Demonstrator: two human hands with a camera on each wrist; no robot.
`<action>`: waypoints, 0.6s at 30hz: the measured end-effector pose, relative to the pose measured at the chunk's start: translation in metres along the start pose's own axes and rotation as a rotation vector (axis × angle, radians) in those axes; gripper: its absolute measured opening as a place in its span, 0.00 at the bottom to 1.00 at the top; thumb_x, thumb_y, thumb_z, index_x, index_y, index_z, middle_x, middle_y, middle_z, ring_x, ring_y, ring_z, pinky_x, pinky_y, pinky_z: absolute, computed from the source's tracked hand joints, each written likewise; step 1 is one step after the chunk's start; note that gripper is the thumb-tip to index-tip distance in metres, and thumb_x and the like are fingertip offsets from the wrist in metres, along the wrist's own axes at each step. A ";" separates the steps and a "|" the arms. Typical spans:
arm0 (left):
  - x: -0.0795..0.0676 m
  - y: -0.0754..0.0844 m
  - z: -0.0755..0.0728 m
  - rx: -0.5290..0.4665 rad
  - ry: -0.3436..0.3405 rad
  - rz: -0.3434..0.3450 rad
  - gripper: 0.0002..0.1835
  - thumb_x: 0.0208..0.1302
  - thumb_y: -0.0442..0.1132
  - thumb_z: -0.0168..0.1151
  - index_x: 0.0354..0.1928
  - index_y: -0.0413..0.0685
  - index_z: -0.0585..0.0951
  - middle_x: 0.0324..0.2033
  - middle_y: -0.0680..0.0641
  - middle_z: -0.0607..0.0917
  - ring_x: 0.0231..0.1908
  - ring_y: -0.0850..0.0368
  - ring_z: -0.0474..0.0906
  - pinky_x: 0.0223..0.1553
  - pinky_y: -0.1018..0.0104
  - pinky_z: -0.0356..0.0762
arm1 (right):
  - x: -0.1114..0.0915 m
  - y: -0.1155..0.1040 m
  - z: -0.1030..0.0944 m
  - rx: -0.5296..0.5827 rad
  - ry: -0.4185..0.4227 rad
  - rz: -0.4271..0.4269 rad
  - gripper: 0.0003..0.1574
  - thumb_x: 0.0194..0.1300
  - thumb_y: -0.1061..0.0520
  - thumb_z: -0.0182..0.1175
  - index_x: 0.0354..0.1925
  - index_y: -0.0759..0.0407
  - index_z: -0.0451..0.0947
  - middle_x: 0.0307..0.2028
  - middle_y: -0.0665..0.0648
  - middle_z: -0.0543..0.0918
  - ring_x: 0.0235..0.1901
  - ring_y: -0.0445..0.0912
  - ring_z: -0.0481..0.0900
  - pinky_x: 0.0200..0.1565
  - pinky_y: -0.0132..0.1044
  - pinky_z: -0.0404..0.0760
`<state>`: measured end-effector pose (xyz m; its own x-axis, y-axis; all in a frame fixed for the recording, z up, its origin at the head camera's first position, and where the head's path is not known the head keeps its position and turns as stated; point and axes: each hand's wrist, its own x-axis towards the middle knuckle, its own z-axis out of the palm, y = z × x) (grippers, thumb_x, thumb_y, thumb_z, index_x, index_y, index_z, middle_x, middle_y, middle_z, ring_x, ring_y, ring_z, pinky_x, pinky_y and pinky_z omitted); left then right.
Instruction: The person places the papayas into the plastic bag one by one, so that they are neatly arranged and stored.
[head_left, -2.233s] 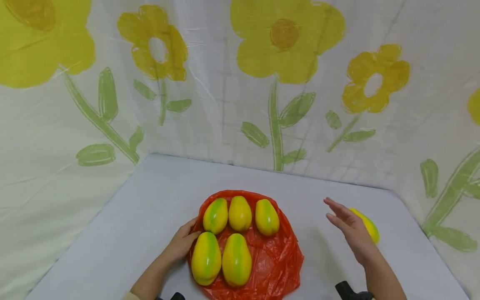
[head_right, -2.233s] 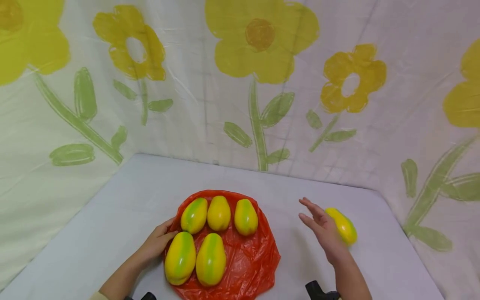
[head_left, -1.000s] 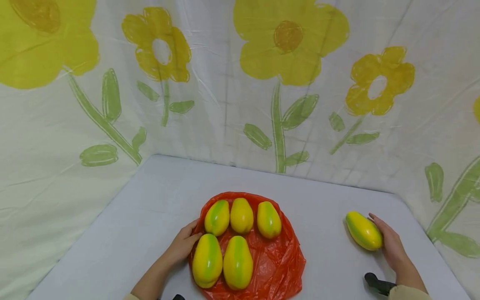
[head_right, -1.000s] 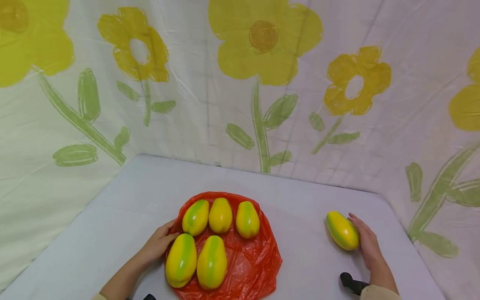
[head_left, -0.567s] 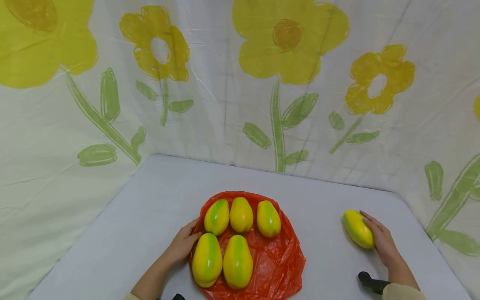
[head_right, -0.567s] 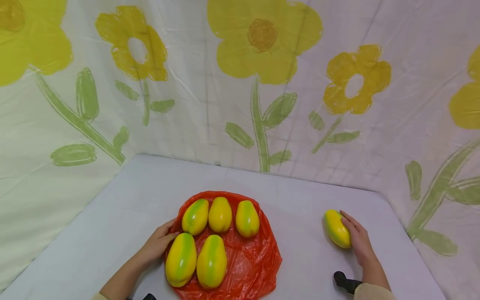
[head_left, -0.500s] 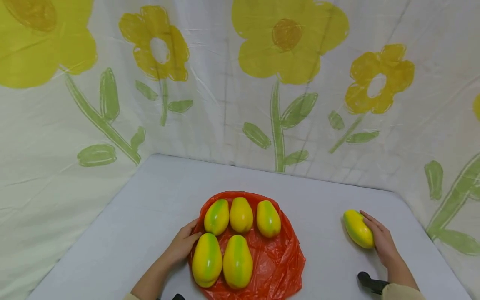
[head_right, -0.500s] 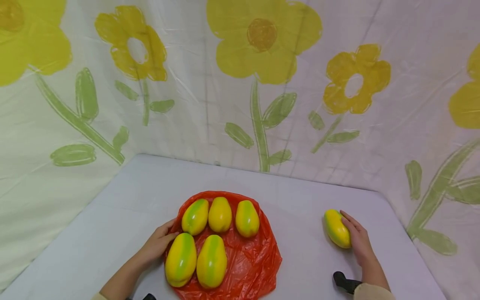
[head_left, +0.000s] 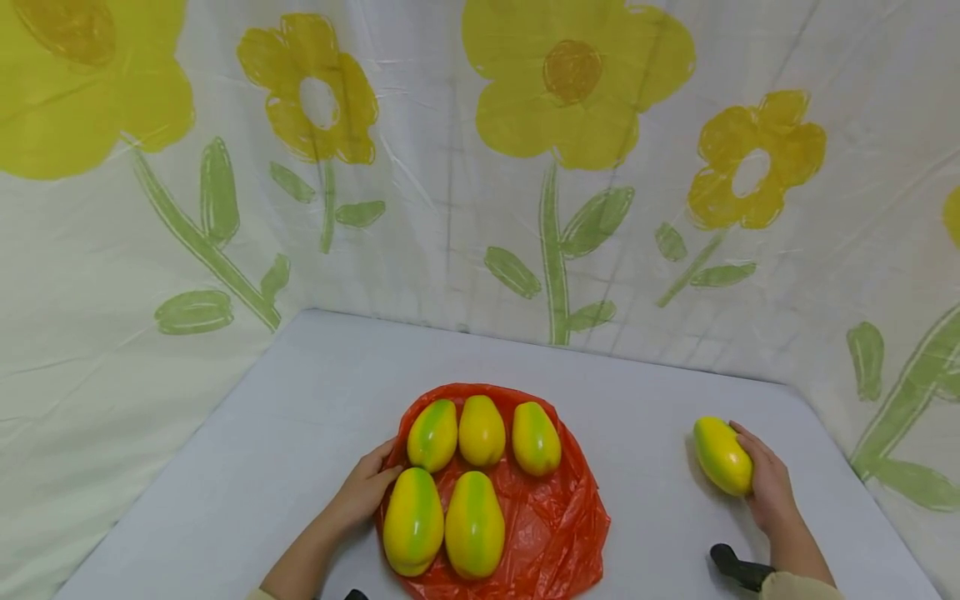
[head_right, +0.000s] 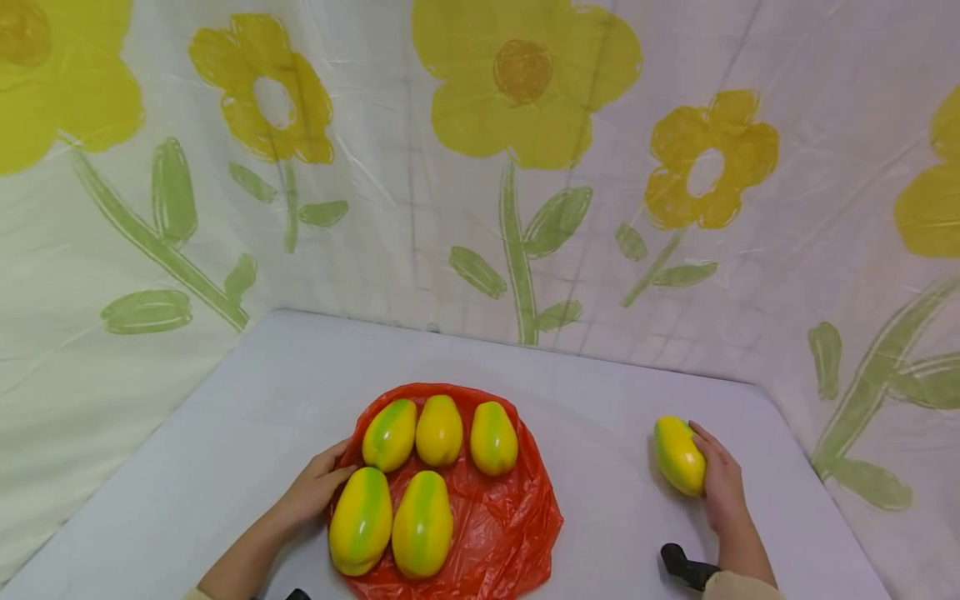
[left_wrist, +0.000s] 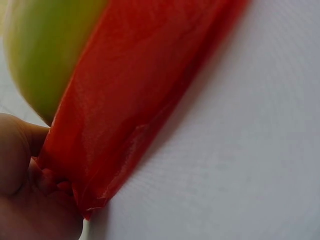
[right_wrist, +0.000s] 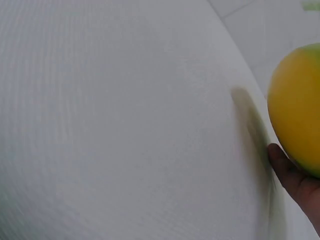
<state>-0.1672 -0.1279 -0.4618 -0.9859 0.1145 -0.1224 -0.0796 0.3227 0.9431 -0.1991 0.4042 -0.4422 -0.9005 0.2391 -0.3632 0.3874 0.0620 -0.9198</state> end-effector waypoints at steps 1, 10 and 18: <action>0.000 0.000 0.000 -0.001 0.001 0.000 0.26 0.67 0.32 0.45 0.67 0.38 0.62 0.65 0.37 0.67 0.65 0.40 0.62 0.65 0.42 0.59 | -0.001 -0.001 0.000 0.031 0.003 0.009 0.42 0.66 0.29 0.37 0.72 0.39 0.42 0.72 0.35 0.38 0.72 0.38 0.38 0.73 0.47 0.39; 0.000 -0.001 0.000 -0.018 -0.004 0.006 0.26 0.67 0.32 0.45 0.67 0.38 0.62 0.65 0.37 0.67 0.65 0.40 0.63 0.65 0.43 0.60 | -0.007 -0.004 0.001 0.121 0.019 0.058 0.43 0.64 0.27 0.38 0.72 0.36 0.43 0.70 0.31 0.46 0.55 0.31 0.57 0.66 0.35 0.62; 0.000 -0.001 0.000 -0.019 -0.004 0.010 0.26 0.67 0.32 0.45 0.67 0.38 0.61 0.65 0.37 0.67 0.65 0.41 0.63 0.64 0.43 0.61 | -0.019 -0.012 0.006 0.298 0.063 0.030 0.42 0.65 0.32 0.44 0.72 0.39 0.46 0.48 0.29 0.64 0.46 0.32 0.61 0.36 0.20 0.73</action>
<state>-0.1672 -0.1284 -0.4630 -0.9860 0.1216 -0.1137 -0.0720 0.3040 0.9499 -0.1879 0.3928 -0.4256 -0.8717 0.2968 -0.3898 0.3306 -0.2307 -0.9151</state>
